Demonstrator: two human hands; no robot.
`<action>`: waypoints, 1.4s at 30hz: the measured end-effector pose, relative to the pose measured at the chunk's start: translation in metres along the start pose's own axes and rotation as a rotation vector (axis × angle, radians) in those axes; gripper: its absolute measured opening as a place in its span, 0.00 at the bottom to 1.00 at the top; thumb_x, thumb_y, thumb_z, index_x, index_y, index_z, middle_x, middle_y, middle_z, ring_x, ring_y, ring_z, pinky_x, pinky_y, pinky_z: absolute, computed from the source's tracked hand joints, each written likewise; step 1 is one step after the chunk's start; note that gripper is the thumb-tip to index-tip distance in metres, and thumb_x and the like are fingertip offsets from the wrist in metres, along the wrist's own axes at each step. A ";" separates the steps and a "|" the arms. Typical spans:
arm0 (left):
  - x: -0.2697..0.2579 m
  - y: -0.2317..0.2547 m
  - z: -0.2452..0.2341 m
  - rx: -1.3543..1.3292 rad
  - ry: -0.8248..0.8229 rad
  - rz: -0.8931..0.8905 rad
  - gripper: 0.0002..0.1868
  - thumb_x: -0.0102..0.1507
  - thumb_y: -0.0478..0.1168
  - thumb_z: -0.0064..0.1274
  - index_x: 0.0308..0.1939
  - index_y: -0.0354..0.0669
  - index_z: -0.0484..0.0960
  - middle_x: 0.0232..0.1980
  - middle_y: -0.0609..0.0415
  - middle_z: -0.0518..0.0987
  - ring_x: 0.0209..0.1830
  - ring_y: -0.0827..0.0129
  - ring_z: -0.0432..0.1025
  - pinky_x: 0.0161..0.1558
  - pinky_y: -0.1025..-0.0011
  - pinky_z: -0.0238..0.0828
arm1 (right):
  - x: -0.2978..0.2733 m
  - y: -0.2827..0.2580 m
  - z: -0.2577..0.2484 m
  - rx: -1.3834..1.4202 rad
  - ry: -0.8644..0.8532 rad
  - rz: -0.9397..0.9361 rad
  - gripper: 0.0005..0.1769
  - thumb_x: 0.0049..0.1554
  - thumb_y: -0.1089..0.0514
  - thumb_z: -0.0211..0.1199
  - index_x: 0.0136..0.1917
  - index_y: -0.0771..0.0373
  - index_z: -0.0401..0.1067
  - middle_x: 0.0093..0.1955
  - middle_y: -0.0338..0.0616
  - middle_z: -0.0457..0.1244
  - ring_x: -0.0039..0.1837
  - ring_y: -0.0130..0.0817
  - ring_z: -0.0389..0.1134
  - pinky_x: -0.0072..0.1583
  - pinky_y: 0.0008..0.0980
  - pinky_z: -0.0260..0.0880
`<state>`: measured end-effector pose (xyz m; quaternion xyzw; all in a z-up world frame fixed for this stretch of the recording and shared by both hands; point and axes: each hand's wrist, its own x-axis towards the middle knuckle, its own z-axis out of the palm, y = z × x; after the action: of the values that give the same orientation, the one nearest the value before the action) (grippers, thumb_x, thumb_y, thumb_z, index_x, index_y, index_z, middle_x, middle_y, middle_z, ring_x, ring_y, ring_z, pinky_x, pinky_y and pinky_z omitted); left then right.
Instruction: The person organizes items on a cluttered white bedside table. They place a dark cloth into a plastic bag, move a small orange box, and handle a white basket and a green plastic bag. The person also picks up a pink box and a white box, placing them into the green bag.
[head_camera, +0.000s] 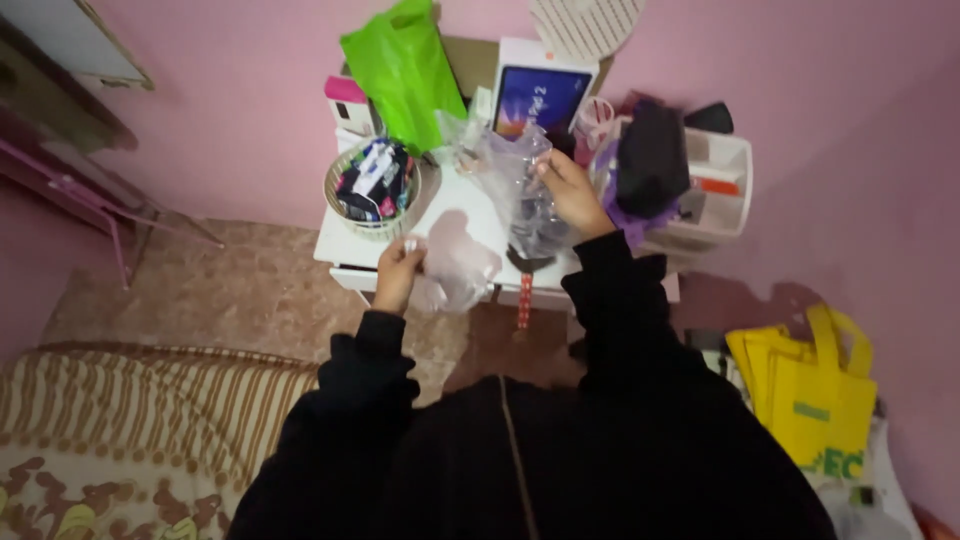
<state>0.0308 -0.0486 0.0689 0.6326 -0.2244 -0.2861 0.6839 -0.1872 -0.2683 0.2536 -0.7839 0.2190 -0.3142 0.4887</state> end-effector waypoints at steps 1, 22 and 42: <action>-0.008 0.016 0.006 0.006 -0.006 -0.002 0.11 0.61 0.34 0.57 0.47 0.39 0.84 0.32 0.51 0.77 0.30 0.68 0.72 0.33 0.69 0.71 | -0.008 0.004 0.000 0.004 0.007 0.004 0.09 0.70 0.57 0.50 0.52 0.59 0.70 0.41 0.40 0.65 0.47 0.32 0.64 0.53 0.35 0.69; -0.037 0.130 0.088 -0.295 -0.020 0.187 0.04 0.69 0.33 0.53 0.46 0.38 0.81 0.35 0.57 0.78 0.33 0.77 0.75 0.38 0.76 0.80 | -0.079 -0.026 -0.036 0.816 -0.243 0.062 0.47 0.56 0.37 0.64 0.78 0.60 0.51 0.70 0.67 0.61 0.68 0.52 0.68 0.54 0.46 0.79; -0.013 0.093 0.083 -0.100 0.110 0.386 0.04 0.66 0.31 0.59 0.44 0.39 0.82 0.25 0.53 0.77 0.16 0.74 0.69 0.18 0.75 0.68 | -0.024 -0.041 -0.083 0.249 0.191 0.021 0.21 0.64 0.45 0.63 0.64 0.59 0.74 0.46 0.42 0.70 0.45 0.26 0.72 0.45 0.21 0.72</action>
<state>-0.0239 -0.0974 0.1698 0.5580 -0.2892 -0.1254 0.7677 -0.2617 -0.2873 0.3107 -0.6816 0.2320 -0.4067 0.5623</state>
